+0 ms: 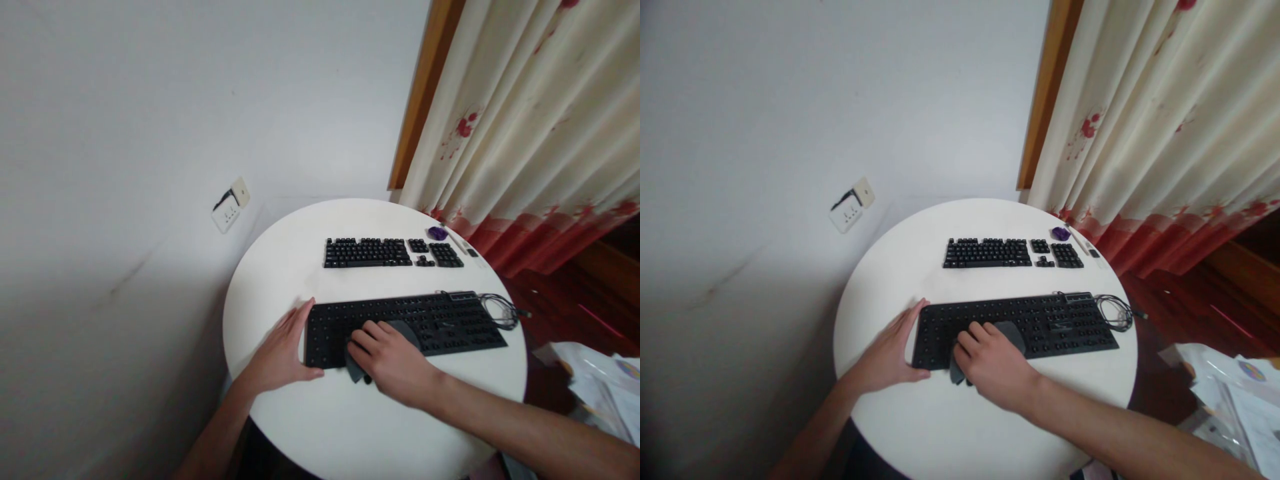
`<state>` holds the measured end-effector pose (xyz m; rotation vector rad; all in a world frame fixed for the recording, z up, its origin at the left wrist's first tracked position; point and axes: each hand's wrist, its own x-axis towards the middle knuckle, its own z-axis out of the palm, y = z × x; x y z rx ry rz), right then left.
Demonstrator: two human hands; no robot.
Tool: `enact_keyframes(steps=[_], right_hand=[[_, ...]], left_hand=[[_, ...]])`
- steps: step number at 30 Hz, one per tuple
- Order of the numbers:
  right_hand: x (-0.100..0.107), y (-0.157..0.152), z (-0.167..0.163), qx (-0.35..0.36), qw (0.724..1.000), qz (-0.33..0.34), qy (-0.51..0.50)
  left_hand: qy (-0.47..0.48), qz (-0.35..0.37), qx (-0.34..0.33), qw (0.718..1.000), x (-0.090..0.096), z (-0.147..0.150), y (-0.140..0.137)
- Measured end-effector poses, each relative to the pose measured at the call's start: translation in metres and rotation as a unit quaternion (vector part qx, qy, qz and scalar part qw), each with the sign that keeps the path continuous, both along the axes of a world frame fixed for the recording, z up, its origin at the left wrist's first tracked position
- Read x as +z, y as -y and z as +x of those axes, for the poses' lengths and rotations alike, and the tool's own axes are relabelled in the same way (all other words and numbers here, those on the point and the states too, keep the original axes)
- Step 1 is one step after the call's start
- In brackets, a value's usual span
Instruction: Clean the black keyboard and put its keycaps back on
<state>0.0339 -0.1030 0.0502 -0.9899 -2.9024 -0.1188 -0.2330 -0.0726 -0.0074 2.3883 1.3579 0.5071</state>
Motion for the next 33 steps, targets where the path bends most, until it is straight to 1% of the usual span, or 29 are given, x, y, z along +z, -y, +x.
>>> enact_keyframes(steps=[4, 6, 8, 11, 15, 18, 21, 24, 28, 31, 33], right_hand=[[-0.001, -0.008, -0.049, 0.078, 0.997, 0.015, -0.022], [-0.004, -0.011, -0.059, 0.095, 0.995, 0.02, -0.023], [-0.007, -0.011, -0.057, 0.091, 0.995, 0.02, -0.02], [-0.009, -0.007, -0.032, 0.057, 0.998, 0.01, -0.006], [-0.011, 0.002, 0.022, -0.01, 1.0, -0.011, 0.019], [-0.013, 0.01, 0.057, -0.065, 0.997, -0.033, 0.018], [-0.012, 0.012, 0.07, -0.087, 0.995, -0.041, 0.008], [-0.007, 0.009, 0.054, -0.075, 0.997, -0.032, -0.002], [-0.002, -0.002, 0.007, -0.027, 1.0, -0.006, -0.013], [-0.005, -0.007, -0.022, 0.018, 1.0, -0.001, -0.013], [-0.009, -0.009, -0.029, 0.028, 1.0, 0.002, -0.008]], left_hand=[[0.009, 0.02, -0.018, 1.0, -0.001, 0.0, -0.001], [0.01, 0.028, -0.027, 0.999, -0.001, 0.0, -0.001], [0.006, 0.024, -0.025, 0.999, 0.0, 0.0, -0.001], [0.001, 0.012, -0.011, 1.0, 0.001, 0.0, -0.001], [-0.003, 0.001, -0.001, 1.0, 0.0, -0.001, -0.001], [-0.008, -0.005, 0.003, 1.0, 0.0, -0.001, -0.002], [-0.014, -0.01, 0.002, 1.0, 0.001, -0.002, -0.002], [-0.013, -0.007, 0.003, 1.0, 0.001, -0.002, -0.001], [-0.013, 0.002, 0.003, 1.0, 0.0, -0.001, 0.0], [-0.012, 0.006, 0.002, 1.0, -0.001, -0.001, 0.0], [-0.012, 0.005, 0.002, 1.0, 0.0, 0.0, 0.0]])
